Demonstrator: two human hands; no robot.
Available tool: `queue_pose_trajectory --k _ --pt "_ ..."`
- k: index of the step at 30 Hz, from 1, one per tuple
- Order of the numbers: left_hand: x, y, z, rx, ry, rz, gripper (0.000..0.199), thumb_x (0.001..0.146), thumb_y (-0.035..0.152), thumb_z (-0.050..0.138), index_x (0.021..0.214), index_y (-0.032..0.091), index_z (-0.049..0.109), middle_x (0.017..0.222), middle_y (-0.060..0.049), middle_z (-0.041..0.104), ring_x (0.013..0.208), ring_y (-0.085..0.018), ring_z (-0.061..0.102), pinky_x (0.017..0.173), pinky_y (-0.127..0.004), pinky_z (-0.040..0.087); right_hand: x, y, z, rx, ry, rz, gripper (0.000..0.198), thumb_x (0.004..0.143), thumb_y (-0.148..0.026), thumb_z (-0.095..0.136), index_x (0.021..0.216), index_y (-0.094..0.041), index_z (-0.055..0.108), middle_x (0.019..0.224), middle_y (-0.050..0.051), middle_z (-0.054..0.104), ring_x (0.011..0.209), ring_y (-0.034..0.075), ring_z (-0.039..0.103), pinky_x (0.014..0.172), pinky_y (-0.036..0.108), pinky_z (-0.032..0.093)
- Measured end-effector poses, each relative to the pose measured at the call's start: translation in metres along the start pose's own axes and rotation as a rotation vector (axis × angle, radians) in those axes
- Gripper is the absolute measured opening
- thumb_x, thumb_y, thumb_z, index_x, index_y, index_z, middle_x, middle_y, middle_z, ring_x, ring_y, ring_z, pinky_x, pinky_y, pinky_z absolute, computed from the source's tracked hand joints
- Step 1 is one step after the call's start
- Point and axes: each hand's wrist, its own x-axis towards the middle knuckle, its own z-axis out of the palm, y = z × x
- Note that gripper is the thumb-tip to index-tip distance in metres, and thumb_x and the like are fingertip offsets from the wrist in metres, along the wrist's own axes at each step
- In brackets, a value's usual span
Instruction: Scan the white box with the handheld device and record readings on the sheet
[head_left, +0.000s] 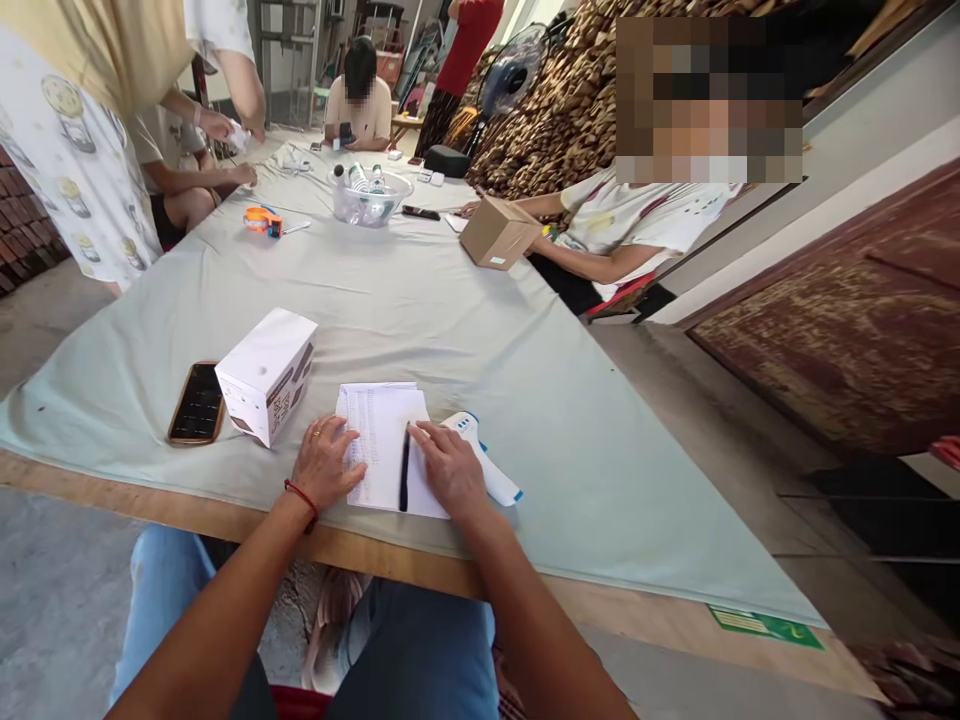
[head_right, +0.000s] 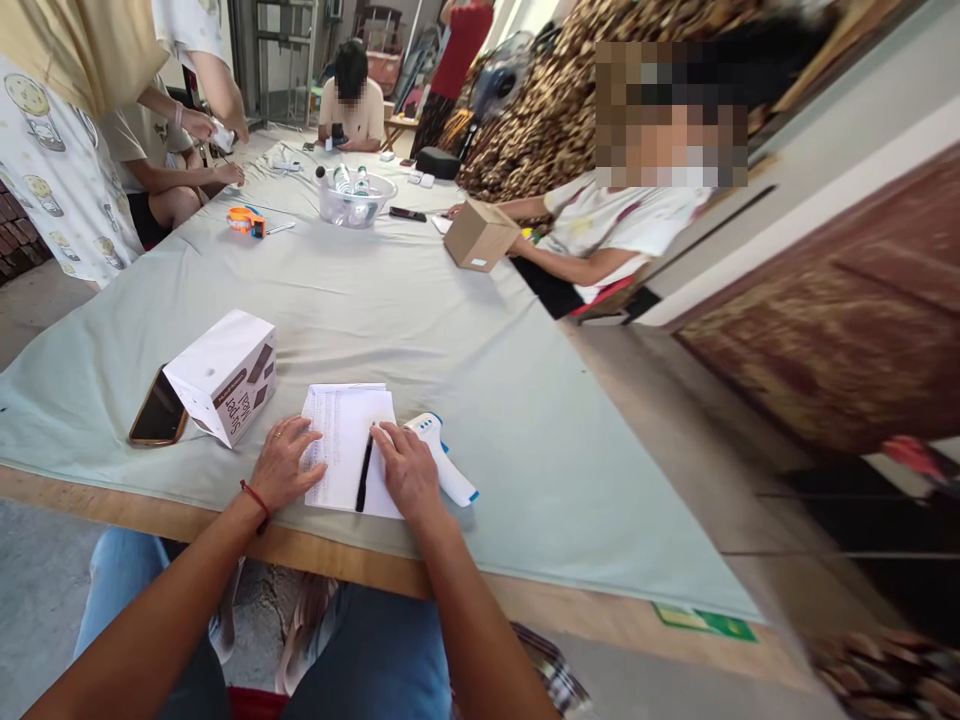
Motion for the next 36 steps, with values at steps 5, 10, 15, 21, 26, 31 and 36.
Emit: queue_pose_trajectory --k 5,10,15,21,26,31,36 --pt "-0.005 0.004 -0.005 0.059 0.357 0.156 0.036 0.08 0.015 0.056 0.116 0.02 0.057 0.114 -0.011 0.057 0.117 -0.025 0.051 0.101 -0.044 0.042 -0.015 -0.001 -0.009 -0.048 0.167 0.202 0.043 0.086 -0.015 0.043 0.127 -0.021 0.055 0.123 0.013 0.059 0.113 0.026 0.053 0.094 0.041 0.041" --pt "-0.013 -0.006 -0.007 0.181 0.643 -0.047 0.035 0.076 0.029 0.066 0.11 0.024 0.059 0.121 -0.013 0.049 0.128 -0.033 0.04 0.113 -0.058 0.02 -0.034 0.018 -0.02 -0.226 0.011 0.597 0.053 0.083 -0.042 0.056 0.125 -0.01 0.053 0.125 0.023 0.055 0.112 0.036 0.051 0.09 0.048 0.04" --pt "-0.008 -0.026 -0.02 0.105 0.835 -0.459 0.089 0.066 0.048 0.074 0.138 0.018 0.031 0.146 -0.021 0.021 0.141 -0.041 0.014 0.114 -0.063 0.01 -0.04 0.032 -0.024 -0.201 -0.221 0.533 0.039 0.086 -0.04 0.052 0.116 -0.016 0.058 0.103 0.016 0.065 0.092 0.031 0.058 0.075 0.04 0.044" --pt "-0.002 -0.047 -0.027 -0.102 0.814 -0.594 0.108 0.067 0.044 0.076 0.148 0.024 0.008 0.147 -0.018 0.027 0.137 -0.038 0.025 0.114 -0.059 0.02 -0.03 0.025 -0.026 -0.119 -0.258 0.67 0.036 0.083 -0.037 0.052 0.109 -0.015 0.061 0.088 0.014 0.065 0.082 0.029 0.061 0.068 0.037 0.043" --pt "-0.002 -0.049 -0.027 -0.2 0.781 -0.675 0.095 0.069 0.043 0.077 0.144 0.032 0.02 0.139 -0.014 0.038 0.13 -0.036 0.035 0.11 -0.057 0.03 -0.016 0.007 -0.036 0.257 -0.037 0.858 0.036 0.076 -0.039 0.054 0.105 -0.019 0.064 0.085 0.009 0.066 0.078 0.025 0.06 0.064 0.034 0.044" --pt "-0.002 -0.046 -0.023 -0.363 0.783 -0.583 0.08 0.081 0.048 0.064 0.145 0.023 0.022 0.141 -0.014 0.04 0.129 -0.029 0.042 0.109 -0.045 0.037 0.0 -0.052 -0.052 0.995 0.319 0.978 0.048 0.066 -0.045 0.065 0.105 -0.017 0.06 0.085 0.005 0.065 0.074 0.019 0.058 0.065 0.031 0.047" --pt "-0.001 -0.041 -0.024 -0.517 0.715 -0.584 0.067 0.087 0.05 0.054 0.142 0.018 0.034 0.133 -0.013 0.052 0.122 -0.024 0.051 0.102 -0.037 0.044 0.014 -0.118 -0.055 1.516 0.153 0.915 0.045 0.067 -0.035 0.065 0.108 -0.017 0.06 0.073 0.0 0.06 0.059 0.013 0.051 0.056 0.027 0.043"
